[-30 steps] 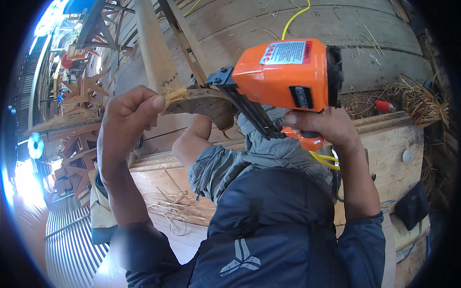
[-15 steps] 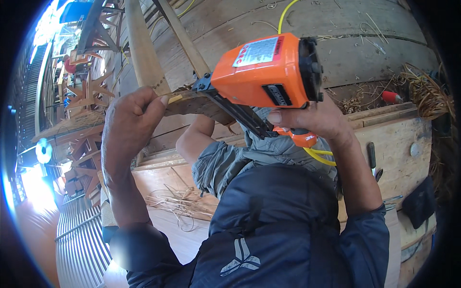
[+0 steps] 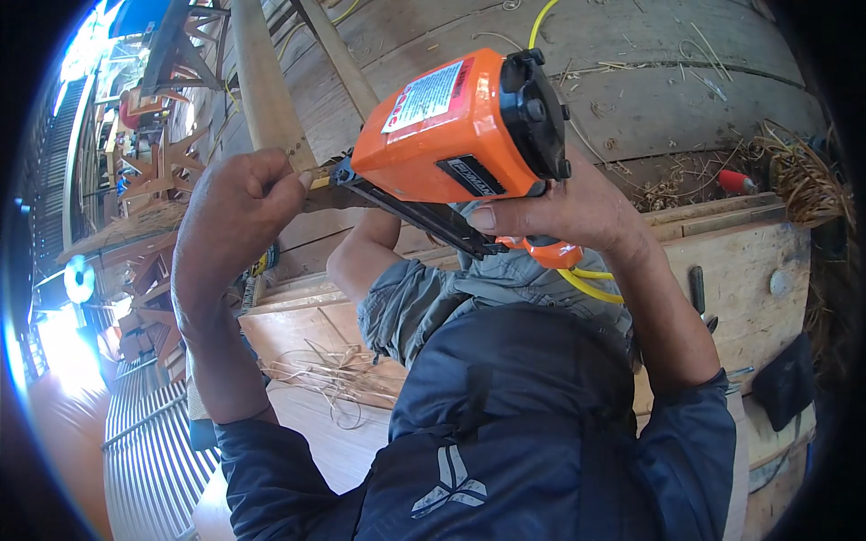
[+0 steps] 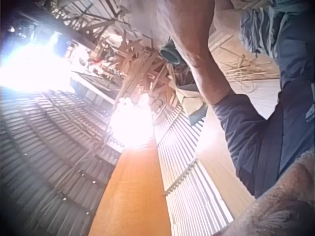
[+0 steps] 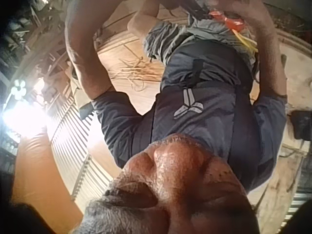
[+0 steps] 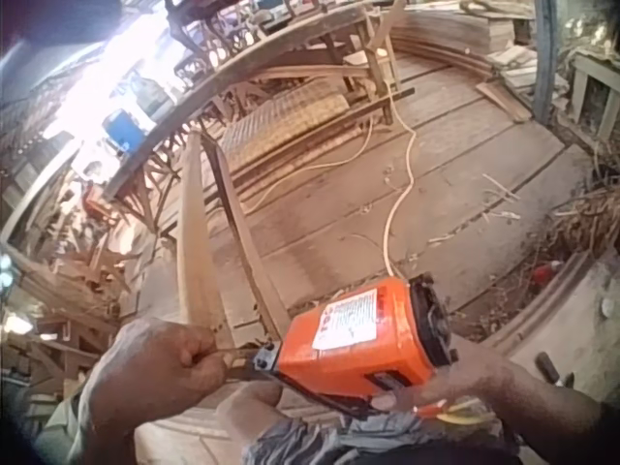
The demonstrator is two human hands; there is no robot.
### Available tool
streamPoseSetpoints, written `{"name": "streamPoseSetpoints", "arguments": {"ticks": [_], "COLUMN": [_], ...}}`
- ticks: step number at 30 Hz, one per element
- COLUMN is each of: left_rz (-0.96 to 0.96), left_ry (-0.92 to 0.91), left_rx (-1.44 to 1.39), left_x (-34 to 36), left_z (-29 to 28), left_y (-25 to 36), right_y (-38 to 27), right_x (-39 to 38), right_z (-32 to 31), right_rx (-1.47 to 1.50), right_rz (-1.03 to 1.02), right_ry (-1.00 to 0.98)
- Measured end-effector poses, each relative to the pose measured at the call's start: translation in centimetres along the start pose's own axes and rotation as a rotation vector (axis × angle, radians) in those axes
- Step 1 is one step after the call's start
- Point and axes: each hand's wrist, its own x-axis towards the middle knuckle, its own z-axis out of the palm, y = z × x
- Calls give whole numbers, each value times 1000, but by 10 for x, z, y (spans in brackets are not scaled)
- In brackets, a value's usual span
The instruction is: Repairing a bamboo chair frame using a pneumatic nail gun and a hammer.
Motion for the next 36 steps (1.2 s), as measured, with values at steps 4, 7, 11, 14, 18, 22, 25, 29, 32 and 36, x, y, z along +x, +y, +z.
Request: {"name": "streamPoseSetpoints", "arguments": {"ticks": [4, 7, 11, 14, 18, 22, 25, 29, 32, 36], "left_rz": [-9, -12, -17, -7, -34, -61, -58, -81, -57, -56], "left_ry": [8, -5, 25, 42, 40, 32, 53, -6, 28, 62], "left_rx": [13, -9, -33, -73, -34, -171, -266, -462, -507, -555], "left_x": [0, 0, -3, -8, -14, -18, -23, -27, -29, -35], "left_z": [0, 0, 0, -2, -6, -12, -11, -4, -2, 11], "left_y": [-1, -3, -7, -9, -12, -28, -39, -44, -49, -68], "right_y": [-4, -3, -13, -12, -10, -7, 2, 0, -1, 7], "right_x": [1, 3, 5, 3, 4, -2, 0, 4, 3, 6], "right_z": [1, 3, 6, 11, 13, 12, 8, 9, 12, 9], "right_rx": [-46, -176, -35, -10, 12, 45, 21, 18, 6, -9], "right_rz": [13, -120, 52, -12, -29, 36, 42, 37, 46, 24], "right_ry": [-6, -4, -56, -65, -69, -24, -20, -28, -8, -9]}}
